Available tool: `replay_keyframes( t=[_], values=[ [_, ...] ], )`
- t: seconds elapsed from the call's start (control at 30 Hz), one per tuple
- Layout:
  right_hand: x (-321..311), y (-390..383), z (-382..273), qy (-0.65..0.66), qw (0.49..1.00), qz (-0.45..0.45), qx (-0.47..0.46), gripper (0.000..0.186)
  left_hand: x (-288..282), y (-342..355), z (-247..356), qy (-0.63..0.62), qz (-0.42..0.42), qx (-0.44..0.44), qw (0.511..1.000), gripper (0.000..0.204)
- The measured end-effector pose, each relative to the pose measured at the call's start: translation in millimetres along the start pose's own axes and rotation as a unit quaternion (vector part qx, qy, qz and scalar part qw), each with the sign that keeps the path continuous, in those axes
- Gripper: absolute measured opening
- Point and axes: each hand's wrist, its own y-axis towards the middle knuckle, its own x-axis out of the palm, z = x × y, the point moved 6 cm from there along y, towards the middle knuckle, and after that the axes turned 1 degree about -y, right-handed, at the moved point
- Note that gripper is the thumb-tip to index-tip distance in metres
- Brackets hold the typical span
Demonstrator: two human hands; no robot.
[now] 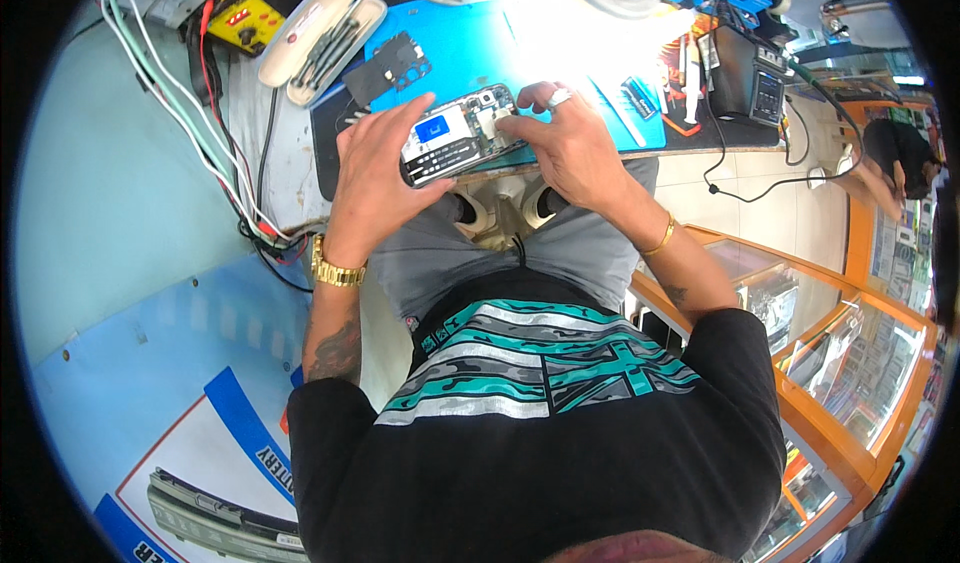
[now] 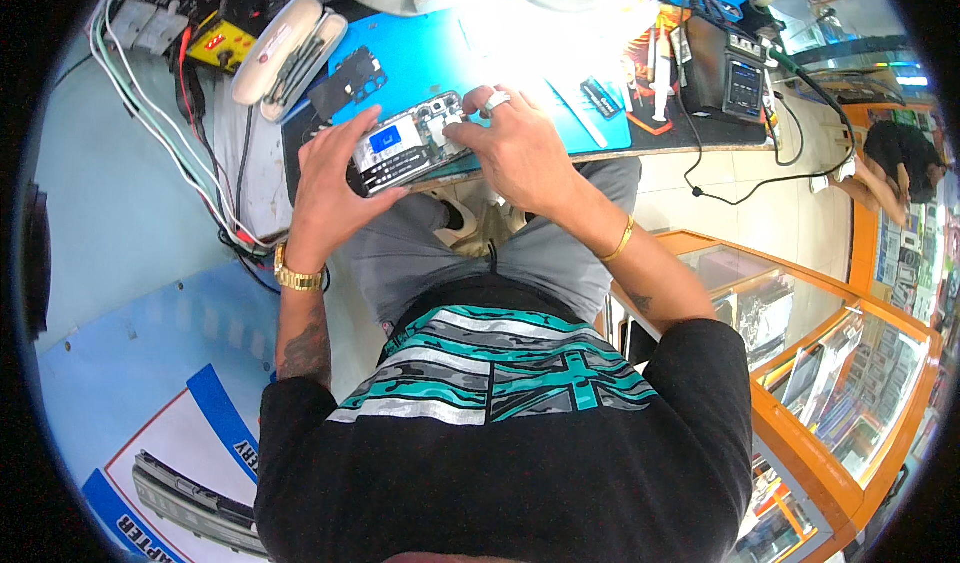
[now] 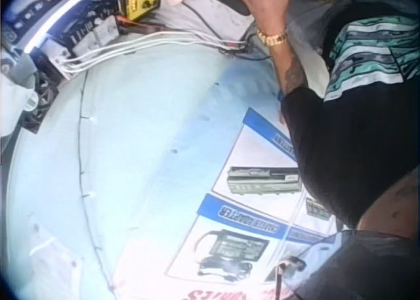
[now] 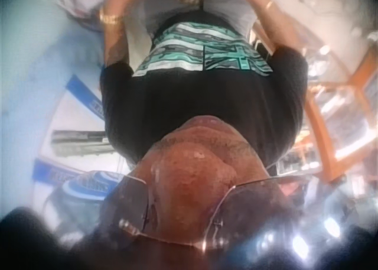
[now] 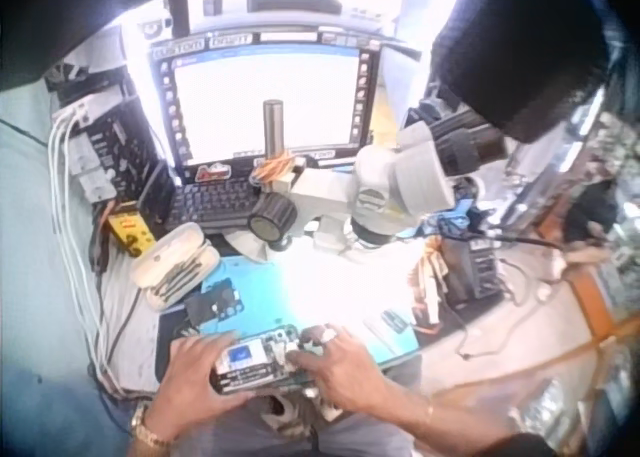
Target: The person handles a circuit board from a mobile device, aligning small internal components and placing the motherboard back into the device housing.
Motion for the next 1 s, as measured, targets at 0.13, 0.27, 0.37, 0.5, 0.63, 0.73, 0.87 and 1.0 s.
replay_keyframes(
  t=[0.13,0.27,0.37,0.5,0.63,0.73,0.87,1.0],
  values=[
    [-42,-9,21,0.020,0.978,0.149,0.144,0.027,-7,11,-5,-0.011,-0.041,-0.015,0.999,0.095],
    [-89,-31,48,0.009,0.935,0.259,0.244,0.023,-4,10,-10,-0.021,-0.055,-0.015,0.998,0.097],
    [-125,-17,55,0.040,0.907,0.360,0.217,0.036,1,10,-9,-0.012,-0.044,-0.008,0.999,0.099],
    [-166,35,47,-0.019,0.938,0.322,0.124,0.027,0,9,3,0.015,0.032,0.025,0.999,0.083],
    [-164,55,64,-0.039,0.947,0.238,0.211,0.022,2,3,12,0.004,0.100,0.039,0.994,0.069],
    [-154,59,83,-0.018,0.918,0.294,0.266,0.023,-3,-4,15,0.000,0.129,0.015,0.992,0.049],
    [-149,64,105,0.063,0.926,0.298,0.223,0.024,-14,-10,2,0.001,0.176,-0.045,0.983,0.031],
    [-160,36,110,0.106,0.912,0.323,0.231,0.023,-32,-23,-25,0.002,0.238,-0.097,0.966,0.020]
  ],
)
